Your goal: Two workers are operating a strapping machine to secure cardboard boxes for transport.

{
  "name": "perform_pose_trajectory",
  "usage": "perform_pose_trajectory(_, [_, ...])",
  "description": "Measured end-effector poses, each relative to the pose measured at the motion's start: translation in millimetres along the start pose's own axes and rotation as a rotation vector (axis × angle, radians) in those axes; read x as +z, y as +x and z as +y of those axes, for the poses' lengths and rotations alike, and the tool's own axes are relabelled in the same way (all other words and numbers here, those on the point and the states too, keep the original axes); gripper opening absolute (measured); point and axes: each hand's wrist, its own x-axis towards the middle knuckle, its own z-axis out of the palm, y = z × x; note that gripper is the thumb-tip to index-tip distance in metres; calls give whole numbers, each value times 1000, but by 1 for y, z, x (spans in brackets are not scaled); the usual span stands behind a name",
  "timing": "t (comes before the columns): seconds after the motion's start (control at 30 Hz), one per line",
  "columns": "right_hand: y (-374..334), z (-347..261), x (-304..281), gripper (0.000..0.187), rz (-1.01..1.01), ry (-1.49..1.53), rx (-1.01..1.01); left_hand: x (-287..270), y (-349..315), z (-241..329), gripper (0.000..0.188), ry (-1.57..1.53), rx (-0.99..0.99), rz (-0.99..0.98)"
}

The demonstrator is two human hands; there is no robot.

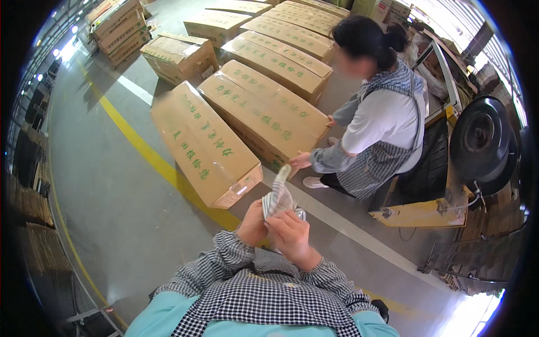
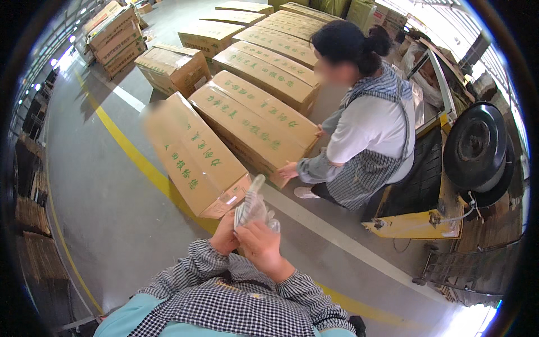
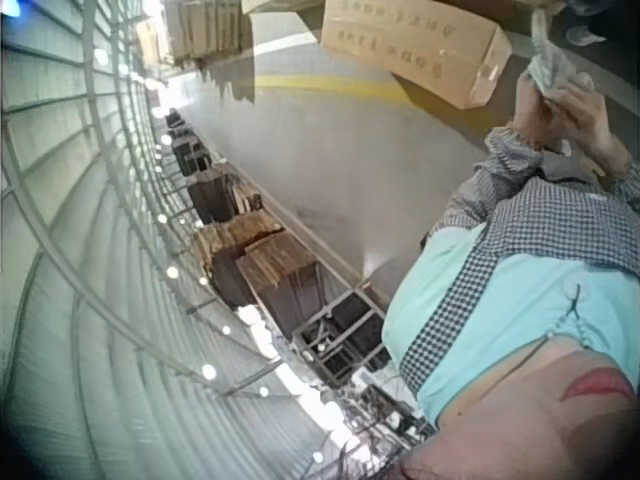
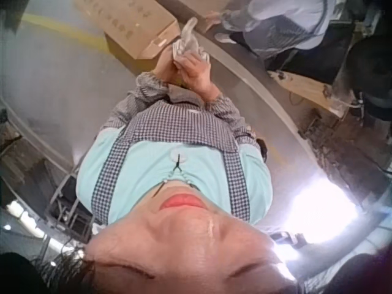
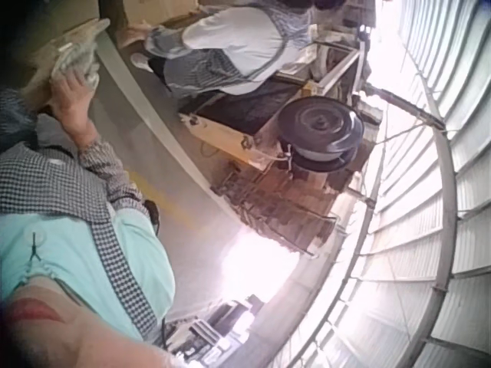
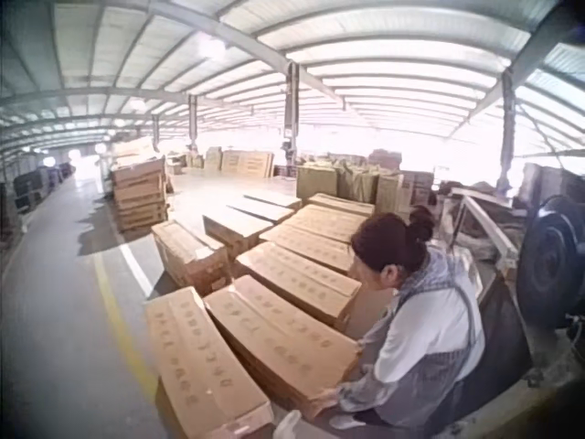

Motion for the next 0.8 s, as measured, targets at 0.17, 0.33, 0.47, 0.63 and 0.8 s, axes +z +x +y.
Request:
perform_pose_trajectory(0.17, [12,-22,0,21,30,-109,-171,27,-35,33,44,536,438,-151])
perform_pose_trajectory(0.33, [34,-56,9,15,35,-53,-133,65,-43,61,48,-110,310,-194])
perform_pose_trajectory(0.47, [44,-60,28,12,12,-18,106,100,-33,80,60,524,902,-297])
perform_pose_trajectory(0.63, [53,-56,60,10,-148,-53,25,3,20,92,55,243,633,193])
perform_pose_trajectory(0.8, [57,-43,89,11,-207,-92,-43,-39,44,113,31,-76,368,9])
